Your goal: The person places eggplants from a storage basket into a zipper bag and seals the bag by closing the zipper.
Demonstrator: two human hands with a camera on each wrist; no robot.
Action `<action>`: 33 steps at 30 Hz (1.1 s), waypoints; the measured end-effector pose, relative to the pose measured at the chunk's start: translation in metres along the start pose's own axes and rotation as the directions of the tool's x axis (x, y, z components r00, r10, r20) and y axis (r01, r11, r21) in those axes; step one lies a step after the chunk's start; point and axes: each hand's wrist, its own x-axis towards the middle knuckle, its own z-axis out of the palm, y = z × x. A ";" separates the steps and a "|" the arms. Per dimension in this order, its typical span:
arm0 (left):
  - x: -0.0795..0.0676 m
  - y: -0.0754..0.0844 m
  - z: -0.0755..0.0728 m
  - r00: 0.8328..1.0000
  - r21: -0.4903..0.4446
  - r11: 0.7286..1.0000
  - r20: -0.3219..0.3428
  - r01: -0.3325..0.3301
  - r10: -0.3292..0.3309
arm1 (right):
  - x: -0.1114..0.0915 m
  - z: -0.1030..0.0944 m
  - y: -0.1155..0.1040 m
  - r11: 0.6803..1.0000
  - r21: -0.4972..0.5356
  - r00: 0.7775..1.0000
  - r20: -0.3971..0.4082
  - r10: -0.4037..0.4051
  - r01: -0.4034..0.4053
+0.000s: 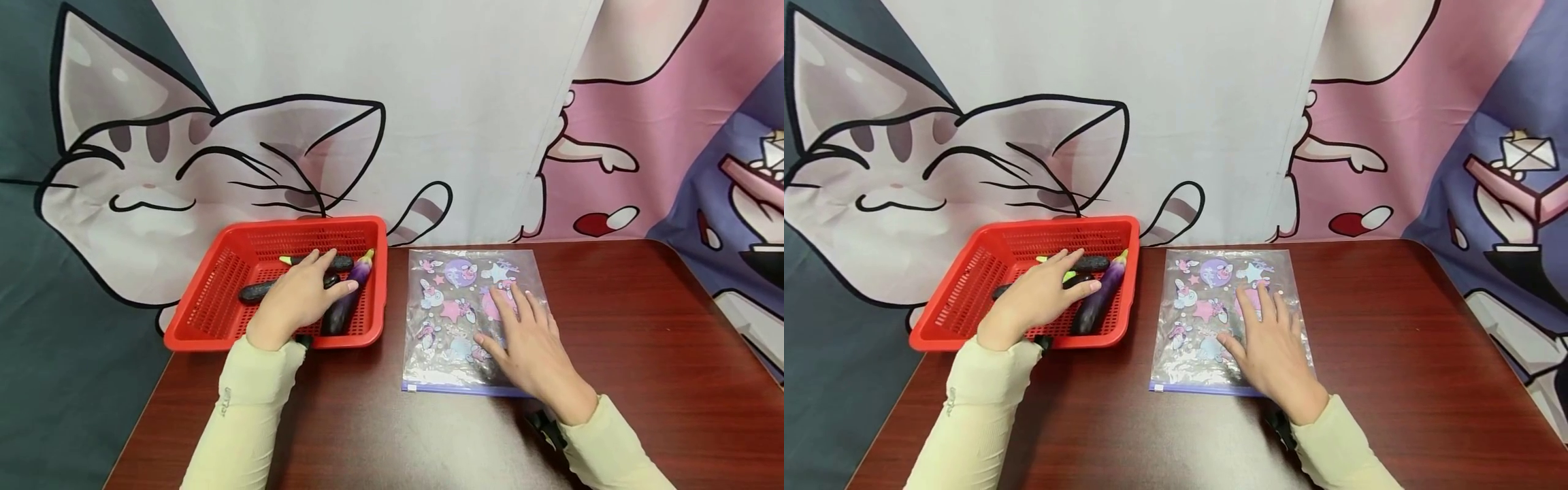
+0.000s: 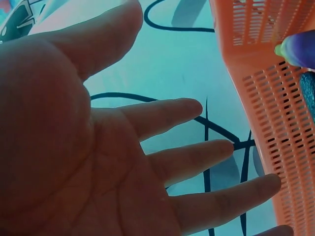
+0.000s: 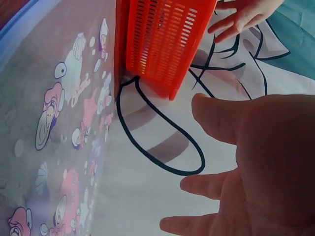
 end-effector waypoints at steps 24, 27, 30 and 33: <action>0.055 -0.021 -0.001 0.992 0.050 0.999 0.124 0.015 -0.021 | -0.014 0.010 0.003 0.980 -0.019 0.979 0.068 -0.194 0.196; 0.059 -0.024 0.003 0.988 0.049 0.999 0.149 0.017 -0.025 | -0.016 0.011 0.004 0.977 -0.018 0.975 0.075 -0.210 0.212; 0.063 -0.027 0.007 0.983 0.055 0.998 0.181 0.018 -0.028 | -0.017 0.013 0.005 0.971 0.000 0.967 0.089 -0.238 0.239; 0.066 -0.029 0.009 0.979 0.059 0.998 0.201 0.023 -0.035 | -0.017 0.015 0.005 0.960 0.028 0.953 0.113 -0.280 0.279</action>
